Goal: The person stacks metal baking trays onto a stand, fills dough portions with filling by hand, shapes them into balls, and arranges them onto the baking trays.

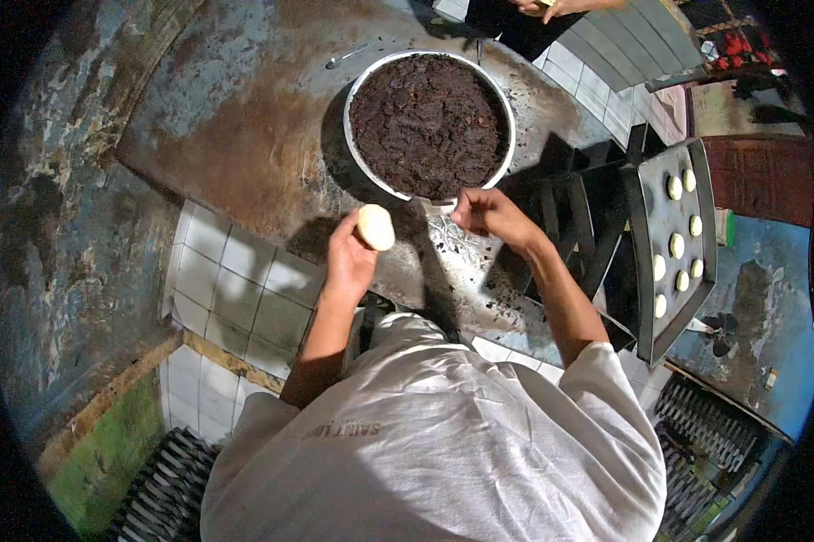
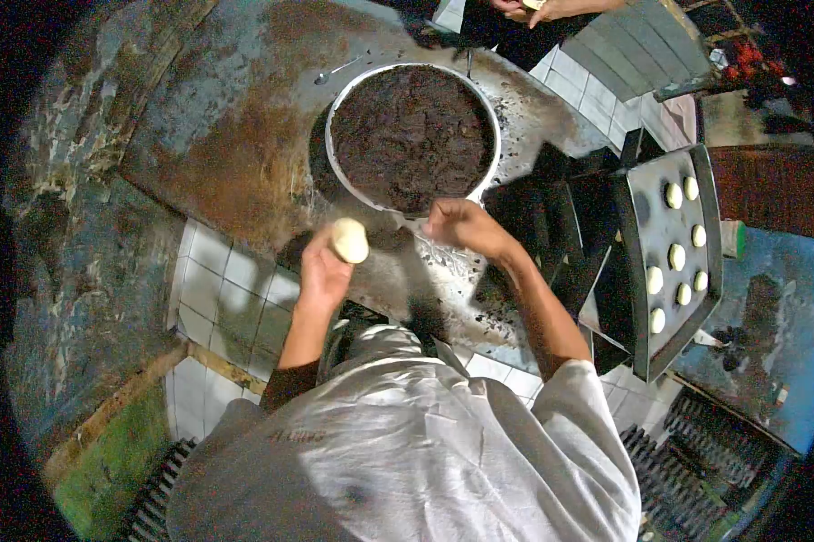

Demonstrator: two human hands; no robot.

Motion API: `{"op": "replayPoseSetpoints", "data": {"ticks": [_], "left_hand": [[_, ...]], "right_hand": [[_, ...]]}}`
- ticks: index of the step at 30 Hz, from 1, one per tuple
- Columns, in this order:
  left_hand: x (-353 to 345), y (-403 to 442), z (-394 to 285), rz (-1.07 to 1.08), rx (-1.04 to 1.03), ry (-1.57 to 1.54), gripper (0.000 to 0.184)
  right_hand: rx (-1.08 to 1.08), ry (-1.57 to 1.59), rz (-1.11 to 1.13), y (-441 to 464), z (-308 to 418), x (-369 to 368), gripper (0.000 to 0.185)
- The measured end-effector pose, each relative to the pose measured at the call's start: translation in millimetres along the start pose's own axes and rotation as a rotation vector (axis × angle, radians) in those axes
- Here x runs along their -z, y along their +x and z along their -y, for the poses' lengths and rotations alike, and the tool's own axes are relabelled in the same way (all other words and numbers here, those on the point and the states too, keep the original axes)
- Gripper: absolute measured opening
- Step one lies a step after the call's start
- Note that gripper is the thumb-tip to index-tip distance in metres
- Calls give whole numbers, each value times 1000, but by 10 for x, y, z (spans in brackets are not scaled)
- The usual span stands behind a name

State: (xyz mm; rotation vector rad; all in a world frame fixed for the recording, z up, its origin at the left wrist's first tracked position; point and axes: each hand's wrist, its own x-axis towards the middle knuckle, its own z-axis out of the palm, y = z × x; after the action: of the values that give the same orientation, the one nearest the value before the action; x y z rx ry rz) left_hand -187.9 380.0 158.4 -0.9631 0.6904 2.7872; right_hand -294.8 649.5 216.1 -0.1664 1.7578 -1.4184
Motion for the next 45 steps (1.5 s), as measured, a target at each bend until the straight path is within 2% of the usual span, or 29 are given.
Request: {"op": "replayPoseSetpoints", "data": {"ticks": [1,4,7,8,11,13,15,17,19,20,21,23,24,27,28,30,31,32,33,34,35,37,38,40,41,42,43,45], "left_hand": [[-107,-40,112,15,1,30,27],[-554,-316,467,115,151,-40,23],[-734,-478,941,223,245,-100,25],[-753,-523,1097,234,262,-82,26],[-781,-714,1507,228,364,-55,28],[-810,-881,1722,239,380,-33,40],[-851,-990,1914,297,424,-17,46],[-871,-1098,2122,351,469,-5,53],[-900,-1197,2294,396,488,31,61],[-917,-1252,2374,415,497,40,64],[-934,-1325,2422,417,494,55,64],[-979,-1442,2501,434,526,45,63],[-986,-1481,2535,434,524,58,63],[-966,-1581,2661,481,515,63,61],[-963,-1596,2689,459,470,87,60],[-908,-1576,2692,441,417,119,58],[-862,-1520,2680,441,320,193,52],[-822,-1465,2663,439,224,263,47],[-856,-1497,2606,443,224,262,47],[-910,-1564,2514,465,109,584,41],[-953,-1615,2427,476,-13,901,37],[-980,-1652,2304,492,-27,940,42],[-984,-1663,2226,522,5,943,47],[-984,-1649,2064,555,42,937,59],[-981,-1660,1987,553,30,929,59],[-995,-1708,1889,571,-24,956,59],[-1005,-1752,1792,585,-75,983,59],[-1024,-1803,1609,570,-71,916,58]], "right_hand": [[-1,66,23,-181,-36,-39,15],[129,194,-141,-641,-155,-347,11],[265,200,-393,-834,-943,-533,15],[223,143,-472,-1003,-1184,-567,19],[143,273,-614,-1716,-1767,-738,21],[127,446,-744,-2166,-2311,-851,18],[82,486,-859,-2492,-2904,-830,17],[29,152,-996,-2754,-3507,-764,17],[-200,-304,-1118,-2867,-3634,-686,23],[-352,-455,-1065,-2919,-3681,-654,29],[-344,-441,-1069,-2922,-3555,-644,29],[93,-508,-1258,-2853,-3221,-613,34],[155,-256,-1202,-2822,-2925,-634,36],[323,571,-874,-2776,-2091,-656,46],[328,571,-872,-2843,-1862,-631,46],[312,1053,-436,-2964,-1521,-616,49],[321,1051,-433,-2987,-1488,-624,49],[315,894,-433,-3017,-1470,-629,52],[303,736,-433,-3042,-1460,-634,56],[325,646,-479,-3036,-1441,-647,69],[320,639,-480,-3038,-1397,-668,69],[400,-183,-739,-3039,-1286,-717,77],[504,-442,-846,-2957,-1286,-708,79],[454,-497,-815,-2948,-1092,-701,75],[398,-544,-792,-2939,-1008,-699,72],[472,-486,-823,-2897,-971,-725,54],[475,-492,-811,-2866,-926,-753,54],[540,-428,-878,-2821,-797,-826,33]]}}
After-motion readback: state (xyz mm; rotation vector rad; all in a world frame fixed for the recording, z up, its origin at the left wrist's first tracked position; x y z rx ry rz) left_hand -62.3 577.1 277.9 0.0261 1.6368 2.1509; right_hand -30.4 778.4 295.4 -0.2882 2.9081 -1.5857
